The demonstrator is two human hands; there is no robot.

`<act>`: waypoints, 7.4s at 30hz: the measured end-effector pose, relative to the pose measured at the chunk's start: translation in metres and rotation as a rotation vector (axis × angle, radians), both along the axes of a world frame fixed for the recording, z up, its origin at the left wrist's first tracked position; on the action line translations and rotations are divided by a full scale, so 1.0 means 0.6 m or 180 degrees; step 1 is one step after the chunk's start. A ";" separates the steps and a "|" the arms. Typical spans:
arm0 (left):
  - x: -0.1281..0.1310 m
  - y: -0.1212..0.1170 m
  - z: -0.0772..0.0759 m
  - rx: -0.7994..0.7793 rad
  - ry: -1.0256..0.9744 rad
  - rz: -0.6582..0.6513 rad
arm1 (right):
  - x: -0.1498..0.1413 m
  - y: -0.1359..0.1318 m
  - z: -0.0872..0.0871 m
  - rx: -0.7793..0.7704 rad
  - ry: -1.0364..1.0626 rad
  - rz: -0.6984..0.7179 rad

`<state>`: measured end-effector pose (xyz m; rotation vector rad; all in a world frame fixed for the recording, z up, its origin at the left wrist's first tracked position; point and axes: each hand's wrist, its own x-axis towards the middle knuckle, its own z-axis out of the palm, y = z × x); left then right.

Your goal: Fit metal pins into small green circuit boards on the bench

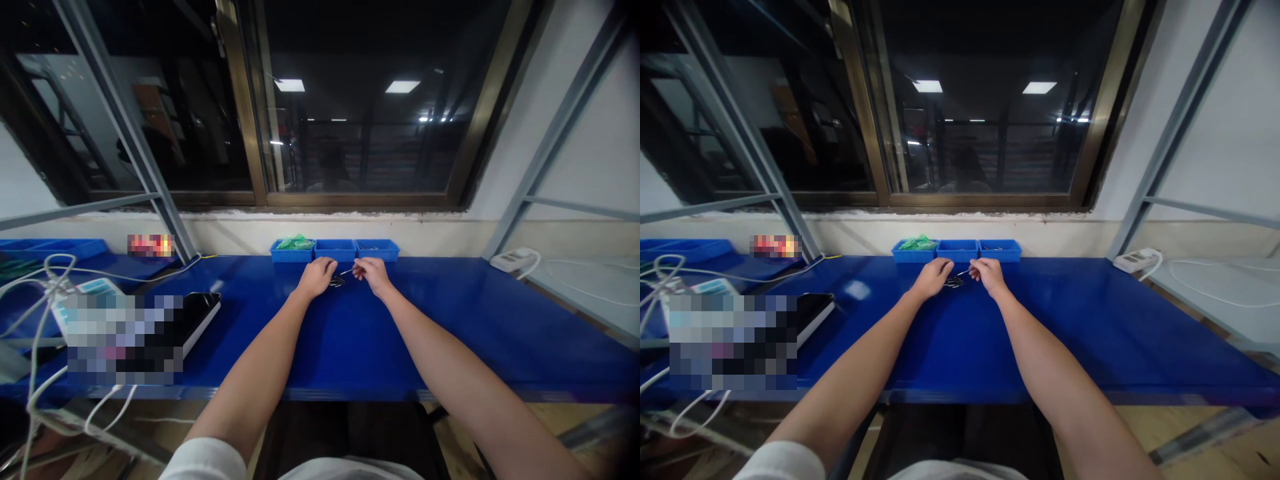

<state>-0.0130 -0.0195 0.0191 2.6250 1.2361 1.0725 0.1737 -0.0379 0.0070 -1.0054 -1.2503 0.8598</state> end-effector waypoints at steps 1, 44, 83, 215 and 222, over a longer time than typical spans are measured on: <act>-0.002 0.002 -0.001 -0.0027 -0.0068 0.0096 | 0.004 0.002 0.001 -0.0033 -0.0021 -0.0171; 0.014 0.000 -0.019 -0.0996 0.1327 -0.0517 | 0.001 -0.002 -0.008 0.0453 -0.3561 0.0173; 0.008 -0.005 0.004 -0.0133 -0.0158 -0.0416 | 0.011 0.002 0.012 -0.0293 0.0145 0.0297; -0.007 0.016 -0.011 -0.0158 0.0561 0.0202 | 0.006 -0.009 0.011 -0.0478 -0.1070 0.0810; -0.008 0.020 -0.011 -0.0184 0.0419 0.0653 | -0.007 0.020 0.034 -0.0131 -0.0456 0.0516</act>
